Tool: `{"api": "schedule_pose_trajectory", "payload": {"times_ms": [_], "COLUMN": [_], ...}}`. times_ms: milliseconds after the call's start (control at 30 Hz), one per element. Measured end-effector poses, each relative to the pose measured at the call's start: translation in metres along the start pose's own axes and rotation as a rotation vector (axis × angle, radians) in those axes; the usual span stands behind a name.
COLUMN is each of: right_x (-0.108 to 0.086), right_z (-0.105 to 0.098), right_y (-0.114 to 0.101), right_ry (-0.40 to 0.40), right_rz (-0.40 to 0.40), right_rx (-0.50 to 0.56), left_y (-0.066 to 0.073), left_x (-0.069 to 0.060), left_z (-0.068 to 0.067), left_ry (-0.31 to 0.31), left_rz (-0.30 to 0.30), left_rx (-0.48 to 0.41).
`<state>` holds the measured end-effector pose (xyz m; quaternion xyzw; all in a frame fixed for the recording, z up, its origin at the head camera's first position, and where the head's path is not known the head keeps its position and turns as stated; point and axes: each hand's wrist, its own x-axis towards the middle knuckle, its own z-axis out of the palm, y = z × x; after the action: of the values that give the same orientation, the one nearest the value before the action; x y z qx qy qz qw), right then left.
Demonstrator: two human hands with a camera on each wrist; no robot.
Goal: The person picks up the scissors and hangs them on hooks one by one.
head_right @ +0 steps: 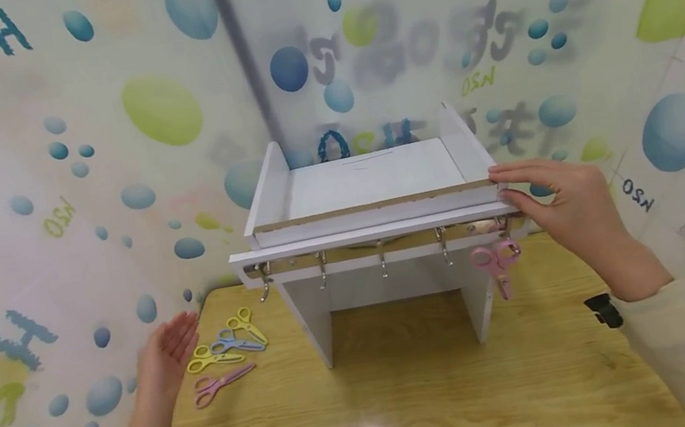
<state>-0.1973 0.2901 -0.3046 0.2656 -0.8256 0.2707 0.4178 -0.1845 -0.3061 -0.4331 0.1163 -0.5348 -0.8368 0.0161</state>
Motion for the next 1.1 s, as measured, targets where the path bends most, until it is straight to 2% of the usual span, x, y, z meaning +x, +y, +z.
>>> {"api": "schedule_pose_trajectory", "payload": {"times_ms": [100,267,333,500,567,767,967,1100], "right_x": [0.001,0.002,0.002,0.000,0.000,-0.002,-0.003,-0.003], "right_z": [0.000,0.000,0.001,0.004,0.004,0.005,0.005,0.007], "right_y": [-0.001,-0.003,-0.004,-0.004,-0.005,-0.006,-0.005,-0.004], "right_ry": [0.001,-0.016,-0.005,0.036,0.040,0.031,0.032,0.044], "right_rz": [0.003,0.020,0.024,0.037,0.047,0.067,0.053,0.029], "right_rx": [0.001,-0.008,-0.010,-0.020,-0.021,-0.005,-0.032,-0.027], "left_y": [-0.017,-0.045,-0.054,-0.074,-0.082,-0.104,-0.115,-0.116], "left_x": [-0.002,-0.008,-0.010,-0.011,-0.010,-0.013,-0.011,-0.003], "left_z": [-0.022,-0.046,-0.053,-0.068,-0.074,-0.083,-0.080,-0.086], "left_ry": [-0.031,0.019,0.023,-0.052,-0.059,0.022,0.158,0.162], "left_rz": [-0.108,-0.284,-0.328,-0.350,-0.361,-0.414,-0.433,-0.422], "left_rx": [-0.124,-0.228,-0.251,-0.293,-0.294,-0.213,-0.258,-0.250]}}
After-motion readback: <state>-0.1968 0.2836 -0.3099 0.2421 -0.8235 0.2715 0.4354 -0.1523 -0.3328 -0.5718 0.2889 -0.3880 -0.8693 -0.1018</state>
